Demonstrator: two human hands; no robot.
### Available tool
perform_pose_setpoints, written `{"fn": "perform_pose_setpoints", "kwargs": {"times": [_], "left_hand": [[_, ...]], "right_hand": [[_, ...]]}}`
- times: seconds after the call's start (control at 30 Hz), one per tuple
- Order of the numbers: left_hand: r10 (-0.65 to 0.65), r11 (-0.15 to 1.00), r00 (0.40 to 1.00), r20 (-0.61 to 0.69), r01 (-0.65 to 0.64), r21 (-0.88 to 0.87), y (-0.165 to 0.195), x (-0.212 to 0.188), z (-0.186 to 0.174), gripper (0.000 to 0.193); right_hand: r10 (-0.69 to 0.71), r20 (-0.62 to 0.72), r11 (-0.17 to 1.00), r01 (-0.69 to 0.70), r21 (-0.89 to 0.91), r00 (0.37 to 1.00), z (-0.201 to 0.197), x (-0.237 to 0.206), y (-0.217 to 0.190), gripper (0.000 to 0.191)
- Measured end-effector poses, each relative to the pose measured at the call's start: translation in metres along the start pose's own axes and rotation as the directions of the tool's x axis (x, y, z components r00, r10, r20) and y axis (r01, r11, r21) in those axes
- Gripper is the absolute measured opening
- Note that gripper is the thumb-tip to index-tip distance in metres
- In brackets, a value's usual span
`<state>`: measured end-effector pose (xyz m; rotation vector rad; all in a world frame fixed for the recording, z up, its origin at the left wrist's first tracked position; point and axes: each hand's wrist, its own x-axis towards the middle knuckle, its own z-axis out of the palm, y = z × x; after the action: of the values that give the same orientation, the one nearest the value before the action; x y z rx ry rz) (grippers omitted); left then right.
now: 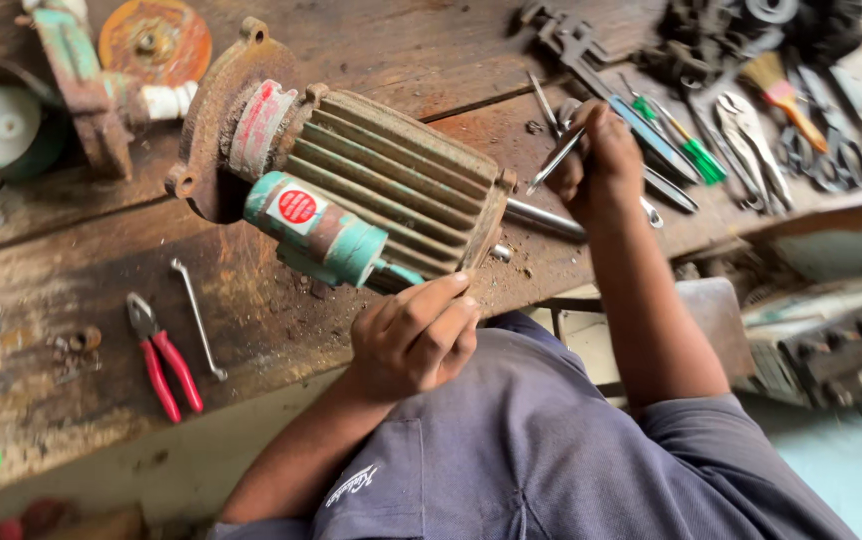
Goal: The person works on a finned electric motor housing on a cluttered workbench, holding a spanner against a bolt while striking it with a hammer, then repositioning the motor and using wrenches and a screwdriver to loosen and turn fasteners on the housing.
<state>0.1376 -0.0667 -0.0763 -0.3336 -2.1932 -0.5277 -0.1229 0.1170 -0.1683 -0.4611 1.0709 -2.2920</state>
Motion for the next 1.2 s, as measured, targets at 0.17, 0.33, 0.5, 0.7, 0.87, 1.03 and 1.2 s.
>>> {"fn": "perform_pose_setpoints", "kwargs": {"times": [0.17,0.33,0.5,0.7,0.87,1.03,1.2], "left_hand": [[-0.117,0.939,0.993,0.019,0.105,0.327,0.038,0.048,0.017,0.024],[-0.472,0.742,0.877,0.092,0.339,0.579,0.051,0.101,0.064,0.034],[-0.651,0.537,0.758,0.037,0.425,0.729,0.051,0.121,0.111,0.034],[-0.67,0.474,0.741,-0.042,0.47,0.745,0.058,0.123,0.13,0.028],[-0.691,0.406,0.71,-0.135,0.535,0.741,0.065,0.12,0.142,0.027],[-0.668,0.418,0.717,-0.198,0.582,0.697,0.065,0.113,0.146,0.023],[-0.664,0.412,0.706,-0.245,0.62,0.668,0.066,0.11,0.152,0.023]], "right_hand": [[0.153,0.162,0.96,-0.185,0.209,0.975,-0.003,0.016,0.023,0.034],[0.309,0.367,0.887,-0.405,0.22,0.877,-0.013,0.042,0.016,0.025],[0.368,0.52,0.833,-0.521,0.184,0.771,-0.035,0.059,0.019,0.025],[0.201,0.715,0.969,-0.028,-0.246,0.67,-0.056,0.087,0.011,0.011],[0.084,0.788,0.88,0.325,-0.346,0.609,-0.051,0.093,0.0,0.008],[0.074,0.778,0.852,0.365,-0.375,0.624,-0.049,0.085,-0.003,0.008],[0.052,0.787,0.831,0.41,-0.375,0.615,-0.052,0.086,-0.002,0.006]]}}
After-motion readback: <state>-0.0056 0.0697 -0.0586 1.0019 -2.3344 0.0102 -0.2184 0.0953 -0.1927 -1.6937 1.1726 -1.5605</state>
